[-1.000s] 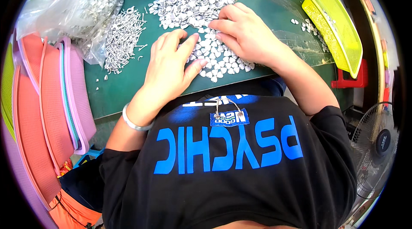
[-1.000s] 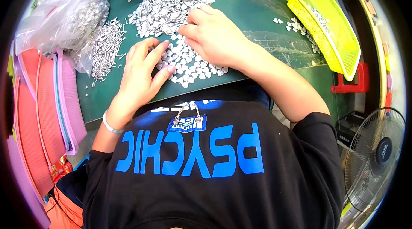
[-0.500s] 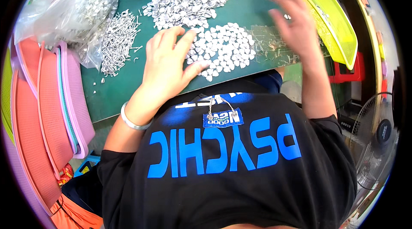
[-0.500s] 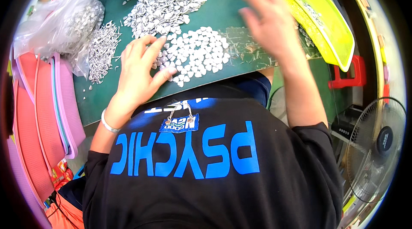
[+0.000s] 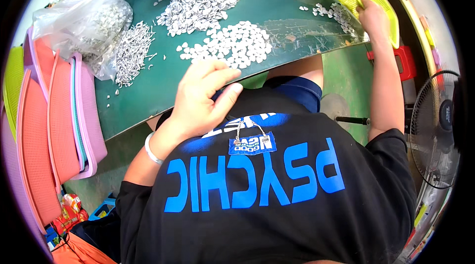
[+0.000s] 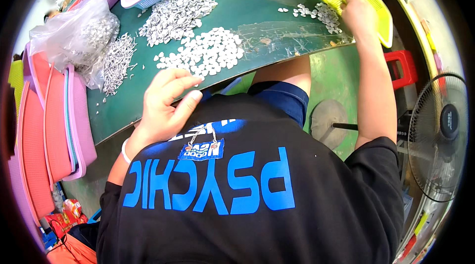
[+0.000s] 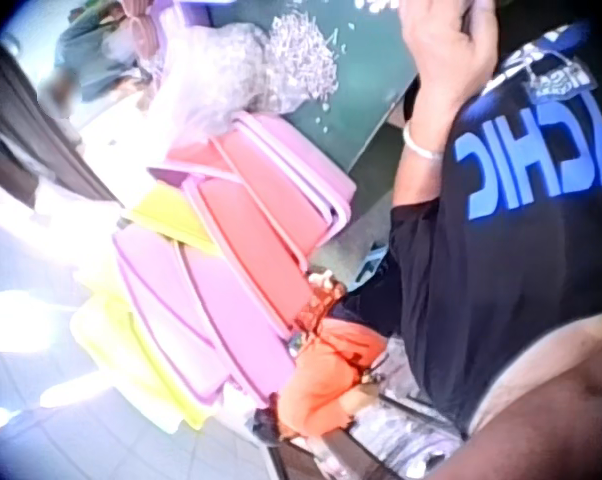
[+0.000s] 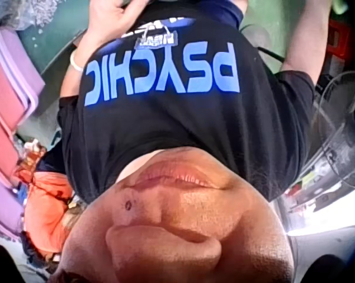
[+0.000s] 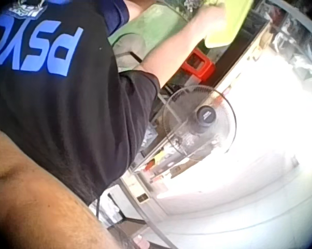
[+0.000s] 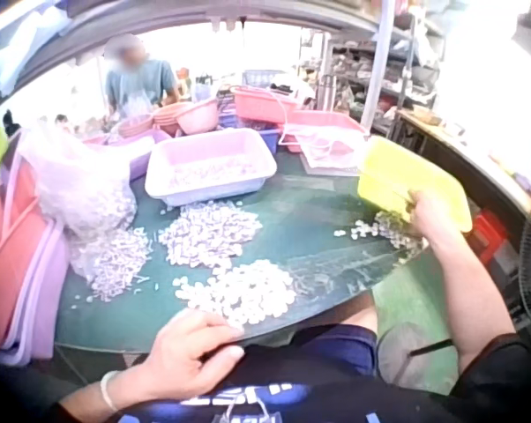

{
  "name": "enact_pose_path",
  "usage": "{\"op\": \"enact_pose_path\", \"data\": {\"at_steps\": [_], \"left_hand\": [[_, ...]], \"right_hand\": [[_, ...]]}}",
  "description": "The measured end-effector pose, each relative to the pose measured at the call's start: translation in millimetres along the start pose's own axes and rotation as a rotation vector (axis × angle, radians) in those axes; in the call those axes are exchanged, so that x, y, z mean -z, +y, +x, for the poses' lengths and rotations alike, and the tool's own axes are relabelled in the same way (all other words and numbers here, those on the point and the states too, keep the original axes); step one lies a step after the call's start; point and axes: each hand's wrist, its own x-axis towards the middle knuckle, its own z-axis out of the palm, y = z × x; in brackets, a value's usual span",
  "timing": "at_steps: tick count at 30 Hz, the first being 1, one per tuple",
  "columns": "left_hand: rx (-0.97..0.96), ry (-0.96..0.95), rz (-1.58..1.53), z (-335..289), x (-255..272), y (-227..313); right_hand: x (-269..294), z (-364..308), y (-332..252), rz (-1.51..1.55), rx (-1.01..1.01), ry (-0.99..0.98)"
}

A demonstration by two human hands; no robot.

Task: The person sits at a green table and uses both hands to pick up small, white, heart-shaped objects and silver pins. They insert the pins into the objects and place the assembled pieces into a yellow basket.

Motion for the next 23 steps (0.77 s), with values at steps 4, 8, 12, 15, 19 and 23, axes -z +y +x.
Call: {"op": "enact_pose_path", "data": {"at_steps": [4, 8, 12, 15, 19, 23], "left_hand": [[0.18, -0.271, -0.344, -3.9, -19.7, 9.3], [0.462, -0.652, -0.927, 9.1, -59.6, 12.2], [0.78, -0.716, -1.367, 31.9, -84.9, 35.5], [0.929, -0.867, -1.536, 42.7, -108.7, 57.8], [0.9, -0.893, -1.723, 35.5, -131.8, 50.0], [0.835, -0.86, -1.721, 21.5, -142.7, 35.6]], "right_hand": [[71.9, -29.3, 8.6, -0.025, -0.032, 0.072], [133.2, -108.7, 33.3, 0.185, 0.068, 0.137], [183.0, -189.5, 33.7, 0.5, 0.124, -0.2], [187.2, -220.2, 15.0, 0.581, 0.268, -0.31], [156.2, -240.8, -3.0, 0.551, 0.371, -0.415], [134.7, -232.5, -18.7, 0.464, 0.6, -0.54]]}}
